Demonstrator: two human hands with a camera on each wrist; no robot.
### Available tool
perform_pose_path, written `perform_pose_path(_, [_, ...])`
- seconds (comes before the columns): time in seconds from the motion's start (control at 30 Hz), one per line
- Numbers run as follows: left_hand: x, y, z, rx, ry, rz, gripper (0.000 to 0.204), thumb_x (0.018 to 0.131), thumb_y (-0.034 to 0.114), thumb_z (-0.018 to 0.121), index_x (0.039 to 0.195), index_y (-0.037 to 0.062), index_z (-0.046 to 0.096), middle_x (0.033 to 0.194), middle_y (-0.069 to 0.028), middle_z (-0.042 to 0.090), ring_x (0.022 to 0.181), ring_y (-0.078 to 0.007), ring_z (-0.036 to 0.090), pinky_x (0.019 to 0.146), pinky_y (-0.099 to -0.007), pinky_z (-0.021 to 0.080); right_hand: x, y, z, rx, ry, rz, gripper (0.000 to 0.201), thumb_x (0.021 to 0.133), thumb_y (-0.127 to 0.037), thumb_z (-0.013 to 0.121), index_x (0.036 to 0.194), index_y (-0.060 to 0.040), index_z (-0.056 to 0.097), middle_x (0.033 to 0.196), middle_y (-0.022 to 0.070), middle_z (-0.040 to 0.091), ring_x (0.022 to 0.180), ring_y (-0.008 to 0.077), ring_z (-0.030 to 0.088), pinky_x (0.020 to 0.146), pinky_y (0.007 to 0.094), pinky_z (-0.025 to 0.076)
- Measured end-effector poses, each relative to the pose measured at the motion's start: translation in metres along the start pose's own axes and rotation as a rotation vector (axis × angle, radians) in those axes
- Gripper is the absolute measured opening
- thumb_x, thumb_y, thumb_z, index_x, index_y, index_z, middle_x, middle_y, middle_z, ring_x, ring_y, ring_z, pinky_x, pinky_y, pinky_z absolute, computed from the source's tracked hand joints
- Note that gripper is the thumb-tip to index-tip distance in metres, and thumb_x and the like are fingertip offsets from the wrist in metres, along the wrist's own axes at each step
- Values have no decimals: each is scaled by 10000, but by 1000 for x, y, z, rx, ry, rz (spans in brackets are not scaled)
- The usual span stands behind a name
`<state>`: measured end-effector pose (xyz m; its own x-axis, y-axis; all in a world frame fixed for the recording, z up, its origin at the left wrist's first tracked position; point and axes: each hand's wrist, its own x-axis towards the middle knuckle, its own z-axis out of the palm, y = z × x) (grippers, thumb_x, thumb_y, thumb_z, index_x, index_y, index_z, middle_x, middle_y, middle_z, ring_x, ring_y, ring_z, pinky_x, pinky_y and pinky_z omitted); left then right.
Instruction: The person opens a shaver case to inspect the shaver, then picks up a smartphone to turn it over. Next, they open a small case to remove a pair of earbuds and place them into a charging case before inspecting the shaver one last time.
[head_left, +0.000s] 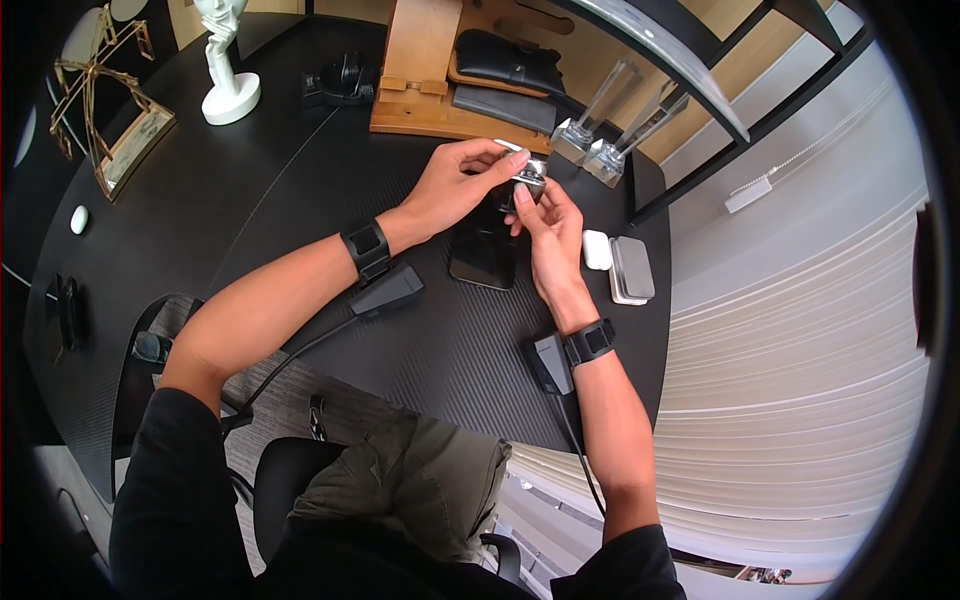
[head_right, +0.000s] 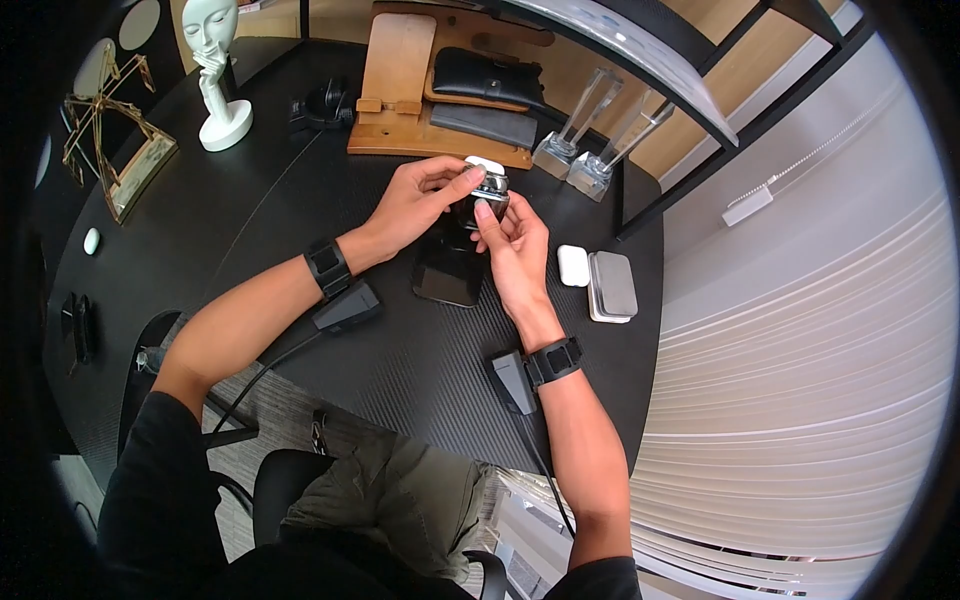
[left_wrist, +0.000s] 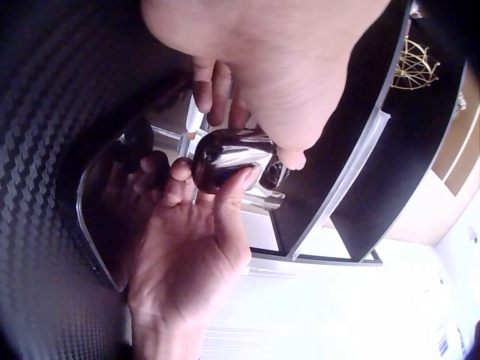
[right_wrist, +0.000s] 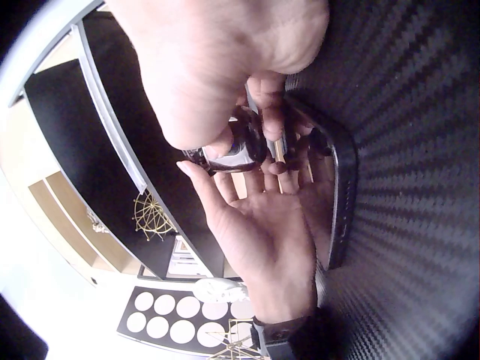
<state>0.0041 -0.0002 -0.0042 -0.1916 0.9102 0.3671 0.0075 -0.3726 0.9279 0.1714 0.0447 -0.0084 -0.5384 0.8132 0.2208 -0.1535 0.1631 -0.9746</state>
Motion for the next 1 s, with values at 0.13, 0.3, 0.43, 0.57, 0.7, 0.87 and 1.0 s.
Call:
perform_pose_path(0.13, [1, -3, 0, -5, -5, 9, 356, 979, 323, 701, 1154, 14, 720, 968, -10, 710, 833, -53, 573, 722, -221, 455, 1, -1, 0, 20, 5, -1, 262, 1001, -136, 657, 1210, 18, 617, 946, 11, 641, 731, 82, 572, 683, 228, 471])
perform_pose_path(0.3, [1, -6, 0, 45, -23, 30, 333, 967, 267, 721, 1146, -13, 714, 988, -39, 719, 877, -77, 618, 796, -246, 500, 1, 0, 1, 36, 12, -19, 246, 995, -135, 667, 1189, 9, 620, 902, 1, 629, 708, 69, 554, 699, 224, 477])
perform_pose_path(0.43, [1, -5, -1, 46, -38, 9, 333, 962, 248, 726, 1148, -28, 709, 999, -51, 719, 885, -81, 622, 802, -249, 502, 0, -2, 2, 48, 20, -14, 237, 996, -133, 665, 1184, 3, 620, 889, 0, 626, 707, 66, 550, 701, 223, 480])
perform_pose_path(0.57, [1, -6, 2, 11, -3, 37, 395, 943, 286, 741, 1143, -54, 708, 980, -113, 734, 899, -140, 663, 802, -279, 534, 0, -4, 3, 43, 26, -18, 231, 998, -136, 663, 1179, 2, 622, 892, -1, 627, 716, 69, 558, 691, 222, 473])
perform_pose_path(0.7, [1, -5, 1, 4, -48, 8, 401, 942, 286, 744, 1149, -55, 706, 993, -110, 733, 907, -136, 660, 802, -276, 530, -1, -4, 4, 29, 43, 1, 234, 998, -143, 666, 1177, 3, 625, 895, -3, 629, 727, 72, 566, 680, 222, 465])
perform_pose_path(0.87, [1, -2, 1, -11, -34, -57, 319, 966, 246, 724, 1143, -18, 704, 1018, -54, 716, 920, -77, 613, 809, -237, 478, 2, 3, -1, 39, 14, -8, 270, 983, -148, 689, 1203, -5, 625, 948, 1, 680, 736, 59, 586, 643, 215, 460])
perform_pose_path(1.0, [-1, 3, 1, -21, -37, -72, 332, 978, 276, 707, 1150, -7, 702, 1013, -45, 717, 908, -71, 609, 783, -227, 468, 0, 2, -1, 40, 14, -15, 274, 985, -142, 683, 1212, -3, 620, 956, -1, 679, 736, 56, 579, 641, 214, 458])
